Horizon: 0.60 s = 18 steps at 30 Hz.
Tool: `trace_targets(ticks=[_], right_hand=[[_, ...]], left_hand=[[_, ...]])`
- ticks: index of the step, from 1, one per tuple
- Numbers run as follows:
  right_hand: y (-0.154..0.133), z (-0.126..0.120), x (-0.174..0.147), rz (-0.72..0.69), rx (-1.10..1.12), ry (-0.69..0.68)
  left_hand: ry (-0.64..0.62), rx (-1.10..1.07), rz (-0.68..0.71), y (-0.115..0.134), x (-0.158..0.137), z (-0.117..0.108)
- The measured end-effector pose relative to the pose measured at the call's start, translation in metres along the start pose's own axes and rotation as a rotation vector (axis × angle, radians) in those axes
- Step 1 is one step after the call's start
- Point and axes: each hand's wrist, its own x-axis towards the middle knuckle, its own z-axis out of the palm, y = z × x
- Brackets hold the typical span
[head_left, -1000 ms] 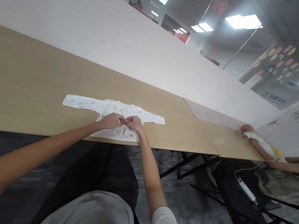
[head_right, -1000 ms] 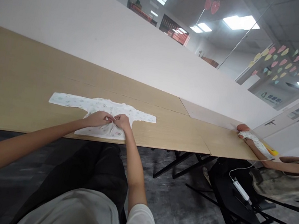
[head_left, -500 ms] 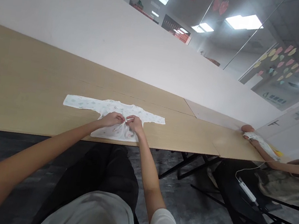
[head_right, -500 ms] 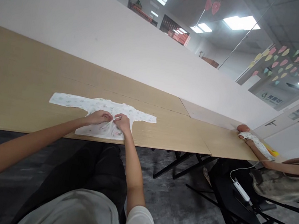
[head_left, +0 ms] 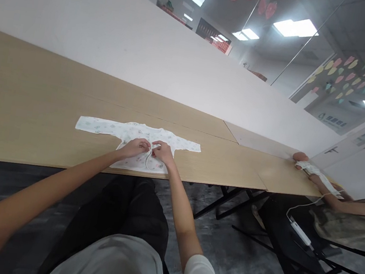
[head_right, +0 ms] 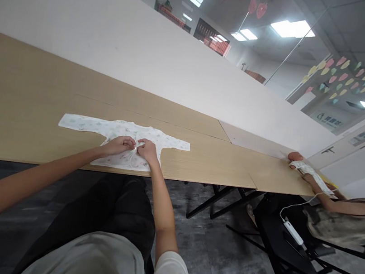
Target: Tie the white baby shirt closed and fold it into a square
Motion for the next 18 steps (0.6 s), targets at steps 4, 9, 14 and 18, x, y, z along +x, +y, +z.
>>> trace_targets(ticks=[4,9,14,18], right_hand=[[0.001,0.002,-0.002,-0.019,-0.024,0.031],[0.003,0.006,-0.002,-0.010,-0.026,0.055],[0.003,0.009,-0.001,-0.009,-0.038,0.075],[0.003,0.010,-0.003,-0.022,-0.031,0.088]], left_hand=[[0.022,-0.016,0.020,0.002,-0.004,0.004],[0.067,0.046,0.027,0.010,-0.011,0.005],[0.073,0.087,0.047,0.011,-0.013,0.005],[0.089,0.151,0.032,0.004,-0.011,0.008]])
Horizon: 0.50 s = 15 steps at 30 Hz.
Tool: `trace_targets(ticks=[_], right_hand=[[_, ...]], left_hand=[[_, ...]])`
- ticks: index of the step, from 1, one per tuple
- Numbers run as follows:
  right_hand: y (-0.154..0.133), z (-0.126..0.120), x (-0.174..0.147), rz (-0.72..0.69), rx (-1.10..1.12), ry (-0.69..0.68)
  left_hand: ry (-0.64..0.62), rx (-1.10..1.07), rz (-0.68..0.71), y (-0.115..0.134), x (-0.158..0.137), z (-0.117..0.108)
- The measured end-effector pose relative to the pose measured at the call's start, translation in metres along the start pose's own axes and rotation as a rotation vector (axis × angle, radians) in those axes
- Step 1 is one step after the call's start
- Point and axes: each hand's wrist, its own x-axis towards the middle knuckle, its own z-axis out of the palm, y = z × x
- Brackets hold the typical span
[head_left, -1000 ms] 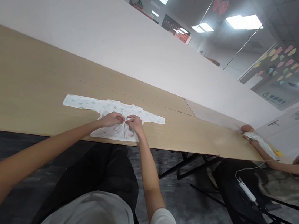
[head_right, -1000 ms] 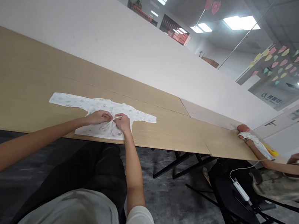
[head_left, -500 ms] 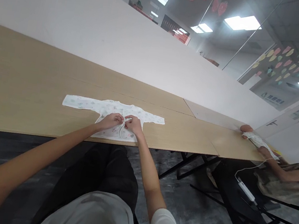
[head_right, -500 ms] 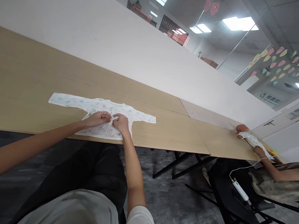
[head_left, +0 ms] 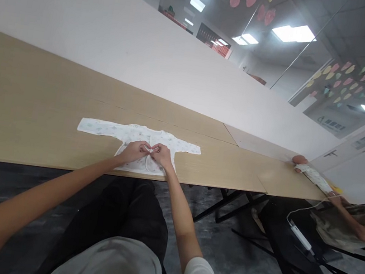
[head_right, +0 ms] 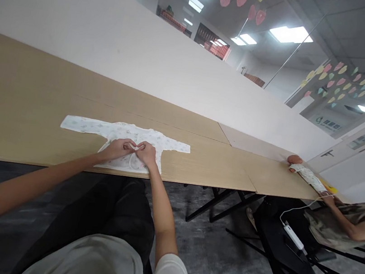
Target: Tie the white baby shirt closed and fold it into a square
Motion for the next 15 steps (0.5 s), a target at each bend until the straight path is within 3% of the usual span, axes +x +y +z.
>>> trace_targets(ticks=[11,15], right_hand=[[0.017,0.001,0.007,0.081,0.201,-0.002],[0.017,-0.003,0.008,0.094,0.179,-0.091]], left_hand=[[0.002,0.214,-0.065,0.007,0.003,-0.001],[-0.004,0.173,-0.063,0.003,0.004,-0.001]])
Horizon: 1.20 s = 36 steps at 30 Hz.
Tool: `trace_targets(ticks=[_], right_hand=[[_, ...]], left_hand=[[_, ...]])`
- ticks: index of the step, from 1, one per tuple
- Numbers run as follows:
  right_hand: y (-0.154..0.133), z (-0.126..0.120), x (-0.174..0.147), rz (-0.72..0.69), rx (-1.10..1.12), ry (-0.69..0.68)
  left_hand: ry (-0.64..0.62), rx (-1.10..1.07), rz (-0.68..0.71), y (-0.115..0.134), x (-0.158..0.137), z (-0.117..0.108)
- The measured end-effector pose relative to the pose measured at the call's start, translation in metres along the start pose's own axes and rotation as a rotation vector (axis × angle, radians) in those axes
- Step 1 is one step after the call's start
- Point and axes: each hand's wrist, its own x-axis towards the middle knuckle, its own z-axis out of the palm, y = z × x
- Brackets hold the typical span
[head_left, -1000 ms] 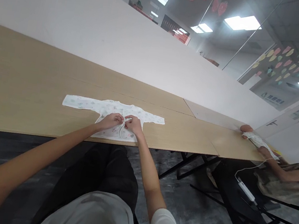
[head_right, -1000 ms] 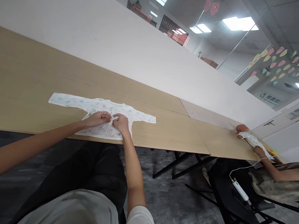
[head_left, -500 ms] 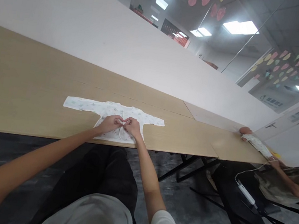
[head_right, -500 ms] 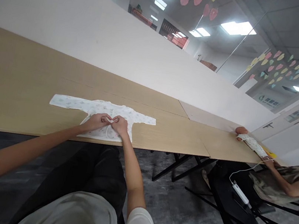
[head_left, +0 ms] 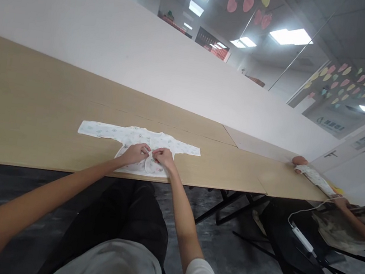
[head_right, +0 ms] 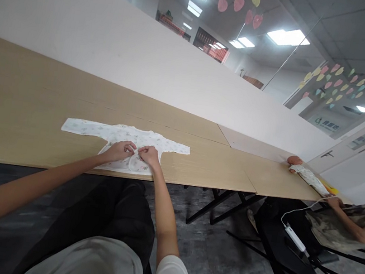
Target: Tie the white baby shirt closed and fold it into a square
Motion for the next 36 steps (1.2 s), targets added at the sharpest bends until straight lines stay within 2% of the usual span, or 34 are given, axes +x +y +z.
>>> trace_targets(ticks=[3,9,14,19,23,28,36], right_hand=[[-0.005,-0.001,-0.002,-0.025,-0.115,-0.044],[-0.014,0.002,-0.007,-0.097,-0.342,0.005],[-0.018,0.002,-0.008,-0.090,-0.405,0.005],[-0.022,0.003,-0.008,-0.065,-0.443,0.015],[-0.023,0.006,-0.007,-0.042,-0.420,0.039],[-0.016,0.006,-0.005,-0.013,-0.332,0.060],[-0.006,-0.005,0.002,0.064,-0.048,-0.062]], left_hand=[[0.000,-0.061,-0.009,-0.003,0.001,0.003],[0.020,-0.017,-0.026,-0.002,0.001,0.004],[0.074,0.033,-0.005,-0.002,0.000,0.004],[0.034,-0.077,-0.043,-0.003,0.001,0.004],[0.027,-0.074,-0.058,0.001,-0.001,0.002],[0.084,0.005,-0.024,0.003,-0.004,0.004],[0.038,0.135,0.038,0.000,-0.001,0.003]])
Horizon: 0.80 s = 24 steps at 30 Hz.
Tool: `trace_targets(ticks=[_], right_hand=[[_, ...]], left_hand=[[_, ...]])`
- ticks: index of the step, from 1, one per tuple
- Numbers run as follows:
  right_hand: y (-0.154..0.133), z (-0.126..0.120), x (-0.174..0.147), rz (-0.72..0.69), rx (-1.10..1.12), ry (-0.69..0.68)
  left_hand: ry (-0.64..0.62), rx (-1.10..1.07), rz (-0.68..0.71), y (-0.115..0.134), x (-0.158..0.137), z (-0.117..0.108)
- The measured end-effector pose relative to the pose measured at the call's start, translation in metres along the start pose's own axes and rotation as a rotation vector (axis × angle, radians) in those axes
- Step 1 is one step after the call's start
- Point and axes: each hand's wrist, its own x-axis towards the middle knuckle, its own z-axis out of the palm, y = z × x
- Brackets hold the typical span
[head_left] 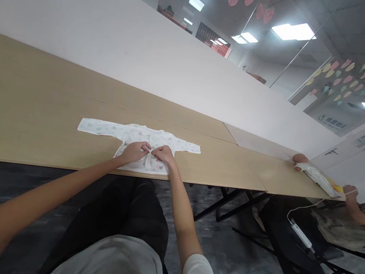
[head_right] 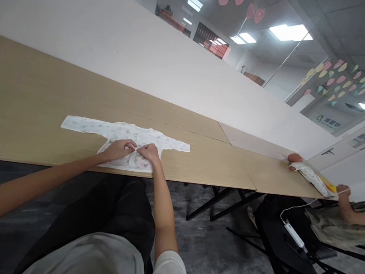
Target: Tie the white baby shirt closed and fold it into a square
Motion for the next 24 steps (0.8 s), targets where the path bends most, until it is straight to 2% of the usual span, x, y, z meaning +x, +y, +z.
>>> trace_targets(ticks=[3,5,8,12,16,20,24], right_hand=[[-0.004,-0.001,-0.004,-0.005,-0.026,0.000],[-0.007,0.003,-0.012,-0.048,-0.168,0.085],[-0.008,0.013,-0.034,-0.180,-0.460,0.213],[0.003,0.029,-0.065,-0.395,-0.733,0.198],[0.013,0.035,-0.084,-0.473,-0.775,0.175],[0.010,0.029,-0.093,-0.507,-0.761,0.126],[-0.002,0.015,-0.083,-0.418,-0.680,0.060]], left_hand=[[-0.029,0.146,0.060,0.002,-0.002,-0.001],[-0.026,0.273,0.096,0.004,-0.006,-0.002],[0.004,0.416,0.195,0.002,-0.013,-0.003],[-0.061,0.410,0.335,-0.005,-0.016,-0.004],[-0.191,0.379,0.317,-0.016,-0.012,-0.006],[-0.250,0.372,0.288,-0.023,-0.007,-0.011],[-0.288,0.405,0.287,-0.027,-0.009,-0.011]])
